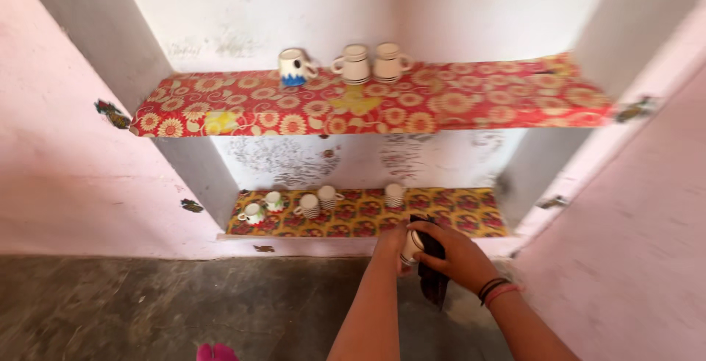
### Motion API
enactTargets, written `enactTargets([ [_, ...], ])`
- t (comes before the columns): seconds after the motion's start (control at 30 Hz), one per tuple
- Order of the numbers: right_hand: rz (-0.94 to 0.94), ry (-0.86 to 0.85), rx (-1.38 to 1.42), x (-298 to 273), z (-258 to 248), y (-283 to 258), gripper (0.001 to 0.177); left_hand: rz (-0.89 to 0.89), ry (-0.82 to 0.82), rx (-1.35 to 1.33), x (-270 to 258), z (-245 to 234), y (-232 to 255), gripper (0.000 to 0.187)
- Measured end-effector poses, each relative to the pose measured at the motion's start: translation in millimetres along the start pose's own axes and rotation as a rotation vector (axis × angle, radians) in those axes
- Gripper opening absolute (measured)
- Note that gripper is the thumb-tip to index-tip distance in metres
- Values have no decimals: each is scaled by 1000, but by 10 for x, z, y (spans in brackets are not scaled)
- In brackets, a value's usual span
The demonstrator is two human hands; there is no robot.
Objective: The person wipes a floral-patterned shelf liner with a dark cloth, then wipes the shelf surface itself. They then pick up several small cups from the lower shelf, wipe each one with the cloth, and place them back on the upper shelf.
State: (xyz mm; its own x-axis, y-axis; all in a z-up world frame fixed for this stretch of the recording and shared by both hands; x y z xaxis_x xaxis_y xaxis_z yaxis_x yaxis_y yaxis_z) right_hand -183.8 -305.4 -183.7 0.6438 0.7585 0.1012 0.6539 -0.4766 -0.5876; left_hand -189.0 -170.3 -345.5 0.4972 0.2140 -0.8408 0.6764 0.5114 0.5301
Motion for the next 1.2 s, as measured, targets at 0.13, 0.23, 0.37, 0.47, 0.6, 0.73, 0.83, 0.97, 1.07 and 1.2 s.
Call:
enactTargets([
  [0.13, -177, 161, 110, -686, -609, -305, 80, 108, -443, -386, -653, 649, -325, 46],
  [0.23, 248, 366, 197, -1266, -931, 3, 65, 204, -712, -602, -846, 935, -576, 36],
  [0.37, 432, 964, 121, -1900, -1434, 117, 40, 177, -697, -593, -847, 1149, -927, 29],
  [0.47, 168, 1172, -185, -1969, -1617, -187, 31, 184, -730, -510, -921, 1478, -922, 23],
  [0.6, 75, 774, -122, -1647, -1329, -326, 45, 390, -983, -571, -1208, 1809, -637, 17],
  [0.73, 48, 654, -128, -1636, -1099, -521, 52, 384, -728, -586, -1107, 1535, -586, 19],
  [0.83, 170, 524, -146, -1649, -1006, -490, 39, 374, -673, -627, -1129, 1325, -567, 20],
  [0.97, 267, 340, -142, -1786, -967, -370, 32, 389, -595, -573, -1232, 1123, -524, 20],
  [1.07, 373, 334, -261, -1910, -1083, -179, 29, 393, -543, -572, -1270, 1072, -379, 22],
  [1.2, 177, 725, -139, -1941, -1398, -154, 34, 548, -596, -447, -1484, 1176, -257, 27],
])
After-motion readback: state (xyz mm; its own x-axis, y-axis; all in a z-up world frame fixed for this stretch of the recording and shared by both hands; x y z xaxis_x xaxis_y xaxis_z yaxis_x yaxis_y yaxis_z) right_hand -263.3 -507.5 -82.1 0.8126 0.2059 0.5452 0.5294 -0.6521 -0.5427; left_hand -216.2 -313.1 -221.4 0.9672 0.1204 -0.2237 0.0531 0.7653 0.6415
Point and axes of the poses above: each hand's wrist, its own x-axis towards the middle knuckle, its own z-axis out of the palm, y = z × x, the point moved 8 cm from there along x, towards the middle knuckle, and after that the axes turned 5 degrees about -z, right-handed, at the moved point
